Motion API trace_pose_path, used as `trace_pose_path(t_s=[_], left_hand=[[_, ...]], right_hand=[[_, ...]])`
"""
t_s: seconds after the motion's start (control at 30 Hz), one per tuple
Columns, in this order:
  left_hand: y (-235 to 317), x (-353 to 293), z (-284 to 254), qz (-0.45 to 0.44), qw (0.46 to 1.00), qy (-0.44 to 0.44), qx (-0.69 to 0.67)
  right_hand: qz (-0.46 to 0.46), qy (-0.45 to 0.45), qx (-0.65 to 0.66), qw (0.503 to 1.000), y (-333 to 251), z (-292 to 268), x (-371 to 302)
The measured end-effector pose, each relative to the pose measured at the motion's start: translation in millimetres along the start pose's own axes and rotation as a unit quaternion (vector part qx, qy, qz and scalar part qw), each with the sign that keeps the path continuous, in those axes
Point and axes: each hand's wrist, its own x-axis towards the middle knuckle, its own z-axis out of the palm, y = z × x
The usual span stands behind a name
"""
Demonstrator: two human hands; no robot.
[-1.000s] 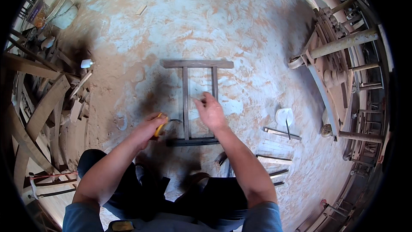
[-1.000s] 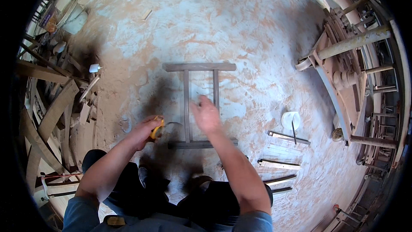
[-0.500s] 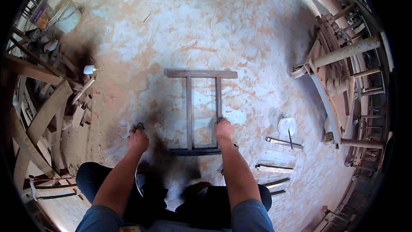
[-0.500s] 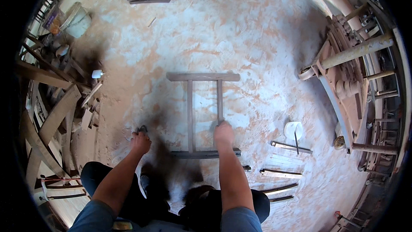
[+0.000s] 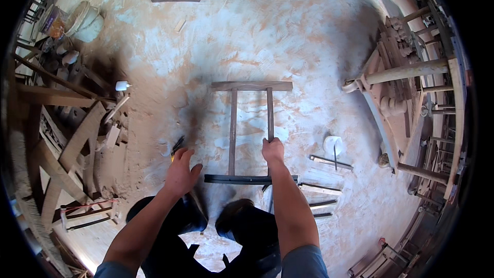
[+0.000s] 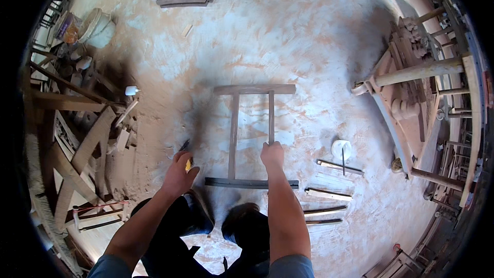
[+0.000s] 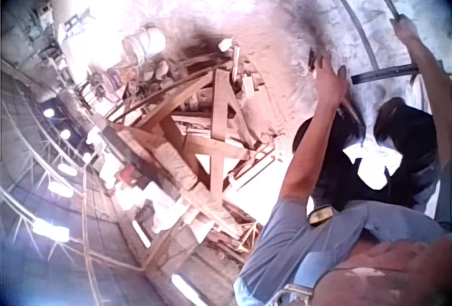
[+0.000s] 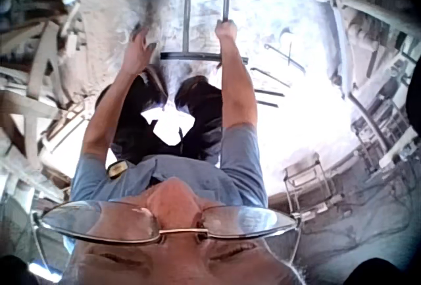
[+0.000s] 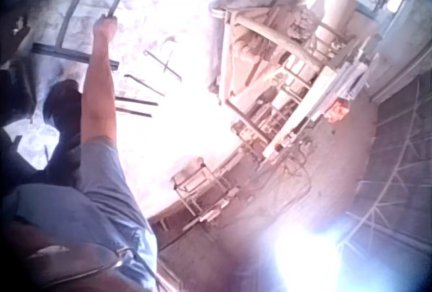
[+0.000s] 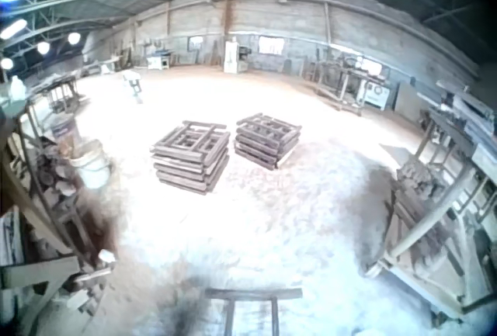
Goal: The person assembles a small wooden frame by applying glue to dowels and inserting them into pre-drilled holes in wooden slats. They use a hammer to secure the joints and a tape measure to verify dimensions before stacking the finished frame.
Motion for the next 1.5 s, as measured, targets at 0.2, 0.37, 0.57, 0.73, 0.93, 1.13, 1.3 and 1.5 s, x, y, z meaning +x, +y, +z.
trace_pose_path(t_s=[0.2, 0.37, 0.57, 0.73, 0.93, 1.13, 1.3, 1.5], left_hand=[[44.0, -110.4, -130.8, -0.058, 0.997, -0.019, 0.057], [91.8, -197.7, -237.8, -0.118, 0.988, -0.077, 0.067], [144.1, -196.5, -308.3, -0.162, 0.985, -0.057, 0.030], [174.8, -95.5, -323.2, -0.145, 0.987, -0.070, -0.030], [243.9, 14.1, -397.9, -0.120, 0.985, -0.058, -0.112], [272.8, 103.2, -454.0, -0.140, 0.988, -0.013, -0.059], [292.2, 174.7, -471.8, -0.172, 0.984, 0.004, -0.043], [226.5, 206.0, -442.5, -0.363, 0.926, -0.008, -0.100]], right_hand=[[-0.007, 0.009, 0.138, 0.990, -56.0, -131.8, -93.0], [0.004, 0.041, 0.284, 0.958, -110.0, -245.5, -153.2], [0.023, -0.014, 0.471, 0.882, -212.1, -342.0, -152.9], [0.049, 0.011, 0.543, 0.838, -280.0, -404.3, -104.3], [0.087, 0.005, 0.601, 0.795, -372.6, -455.4, -34.8], [0.104, 0.010, 0.630, 0.770, -466.5, -501.7, 44.9], [0.123, -0.007, 0.612, 0.781, -495.9, -525.6, 139.4], [0.150, -0.028, 0.560, 0.815, -532.9, -545.7, 267.5]])
